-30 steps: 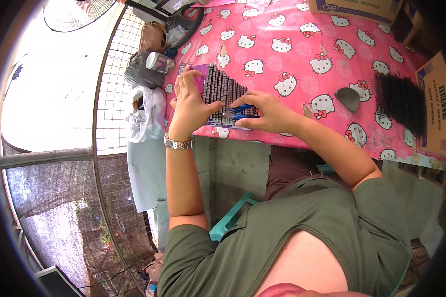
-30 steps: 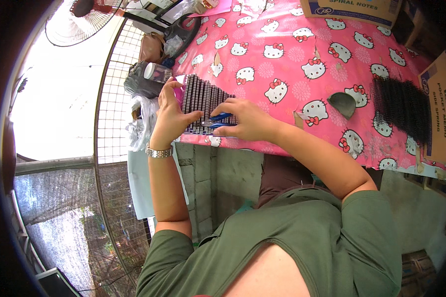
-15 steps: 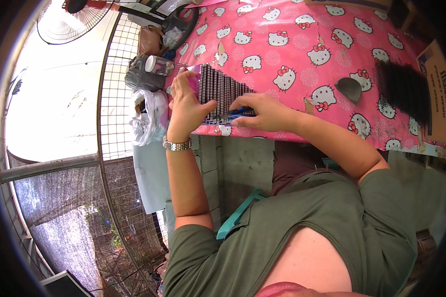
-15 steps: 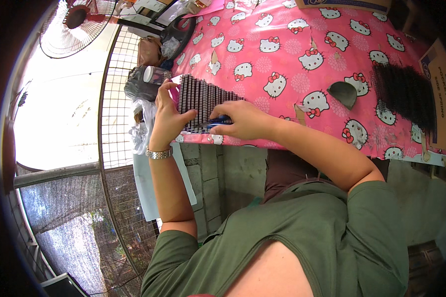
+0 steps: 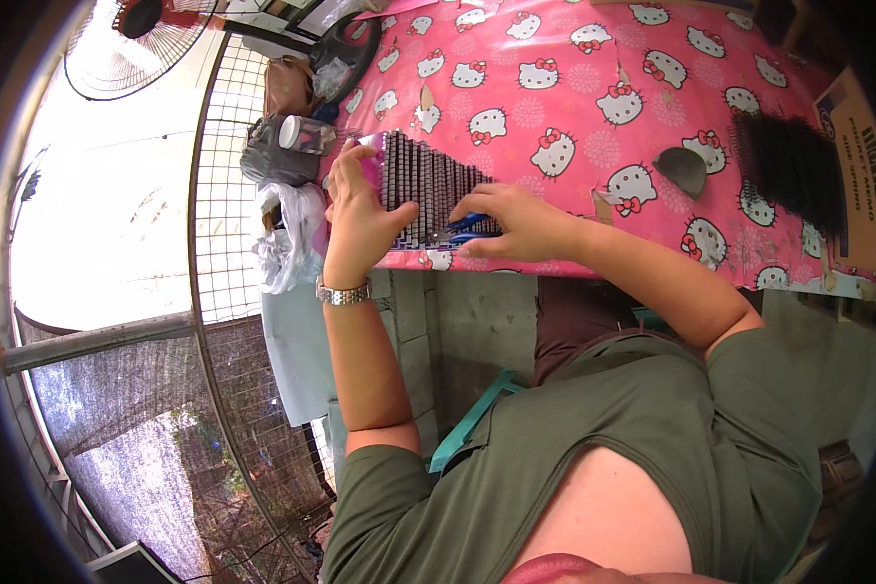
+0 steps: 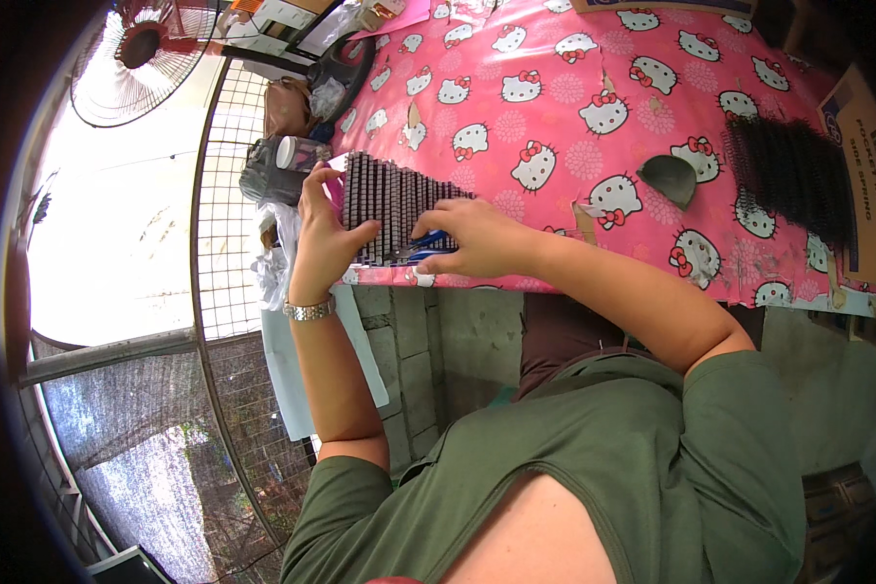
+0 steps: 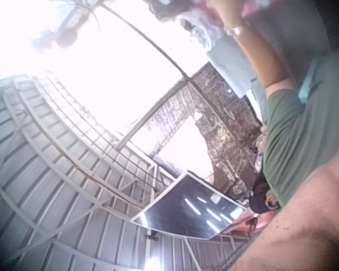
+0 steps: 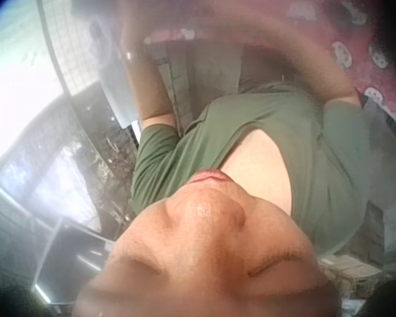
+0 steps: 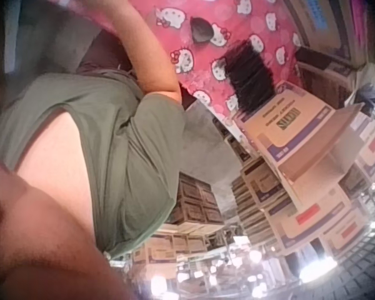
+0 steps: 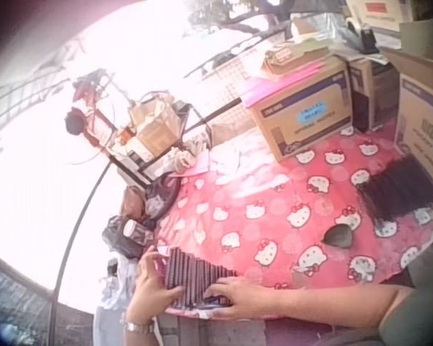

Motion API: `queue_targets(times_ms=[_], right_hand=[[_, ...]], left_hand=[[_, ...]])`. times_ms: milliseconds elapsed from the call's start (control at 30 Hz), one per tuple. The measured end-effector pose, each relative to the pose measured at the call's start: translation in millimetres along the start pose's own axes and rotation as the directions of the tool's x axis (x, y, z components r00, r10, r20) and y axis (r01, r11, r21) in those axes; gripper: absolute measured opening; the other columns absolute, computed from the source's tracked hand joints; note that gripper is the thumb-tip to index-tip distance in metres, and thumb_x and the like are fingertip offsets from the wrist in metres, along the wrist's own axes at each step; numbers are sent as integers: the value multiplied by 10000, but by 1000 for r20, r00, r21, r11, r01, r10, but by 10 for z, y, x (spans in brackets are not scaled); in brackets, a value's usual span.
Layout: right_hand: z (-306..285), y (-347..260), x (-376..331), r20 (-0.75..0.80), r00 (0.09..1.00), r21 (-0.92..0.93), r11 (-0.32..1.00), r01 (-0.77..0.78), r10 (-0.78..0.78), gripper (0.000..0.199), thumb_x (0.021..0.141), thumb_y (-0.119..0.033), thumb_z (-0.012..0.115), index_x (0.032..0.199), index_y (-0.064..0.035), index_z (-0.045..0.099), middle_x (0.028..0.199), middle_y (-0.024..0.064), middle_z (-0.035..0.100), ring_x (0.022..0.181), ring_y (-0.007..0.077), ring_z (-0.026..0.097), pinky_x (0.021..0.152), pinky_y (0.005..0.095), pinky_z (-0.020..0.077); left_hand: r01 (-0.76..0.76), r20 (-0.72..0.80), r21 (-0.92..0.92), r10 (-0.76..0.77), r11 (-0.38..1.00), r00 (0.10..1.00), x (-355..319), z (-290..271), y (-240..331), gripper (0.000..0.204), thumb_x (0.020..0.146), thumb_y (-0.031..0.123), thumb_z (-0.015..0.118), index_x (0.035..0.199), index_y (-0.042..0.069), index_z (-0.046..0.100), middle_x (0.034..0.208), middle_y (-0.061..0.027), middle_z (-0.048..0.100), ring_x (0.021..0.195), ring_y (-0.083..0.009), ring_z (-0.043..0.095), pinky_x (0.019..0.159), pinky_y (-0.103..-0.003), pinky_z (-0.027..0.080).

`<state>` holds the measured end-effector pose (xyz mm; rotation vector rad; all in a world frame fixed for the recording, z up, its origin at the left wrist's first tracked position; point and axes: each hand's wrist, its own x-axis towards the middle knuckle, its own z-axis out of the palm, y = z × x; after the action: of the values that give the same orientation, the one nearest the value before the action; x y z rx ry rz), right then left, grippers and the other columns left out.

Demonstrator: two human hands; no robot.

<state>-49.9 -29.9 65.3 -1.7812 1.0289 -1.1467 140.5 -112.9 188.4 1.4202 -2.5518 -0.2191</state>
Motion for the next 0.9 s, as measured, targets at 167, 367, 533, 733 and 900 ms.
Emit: queue_targets(times_ms=[167,367,533,733,900], right_hand=[[4,25,-1,-133,957,-267,939,217,-259,410,889,-406,674,1074,-40,688,968,176,704,926,345,673,845,446,512],[-159,-224,79,385,829,188,845,-501,406,395,918,-404,645,996,-21,699,866,184,707,863,352,684,823,474,518],[-40,238,-6,-49,995,-78,993,84,-88,459,793,-370,768,1152,-99,675,1051,133,629,1034,328,601,910,415,478],[-181,14,134,311,909,11,955,-296,278,436,835,-386,737,1149,-90,674,1082,136,635,1041,312,615,909,415,487],[-56,189,-24,206,957,130,964,-232,203,413,852,-380,722,1147,-95,672,1098,121,636,1051,313,616,910,416,488]], left_hand=[[-1,-13,-5,1,1000,1000,-4,22,-15,766,635,181,766,1300,75,403,1477,-209,373,1396,-420,308,1117,-521,304],[34,12,35,-35,999,999,-30,-22,65,740,669,146,783,1296,45,404,1475,-248,369,1413,-400,315,1153,-446,290],[7,-3,3,-7,1000,1000,7,-8,32,742,647,162,774,1285,77,406,1471,-218,377,1412,-402,304,1130,-492,293],[-2,-10,-7,2,1000,1000,-17,1,-5,739,644,172,765,1282,88,404,1467,-202,384,1413,-404,297,1116,-517,296],[18,0,-22,-18,1000,1000,-11,6,19,740,644,175,764,1287,86,408,1482,-195,377,1417,-393,298,1114,-515,299]])
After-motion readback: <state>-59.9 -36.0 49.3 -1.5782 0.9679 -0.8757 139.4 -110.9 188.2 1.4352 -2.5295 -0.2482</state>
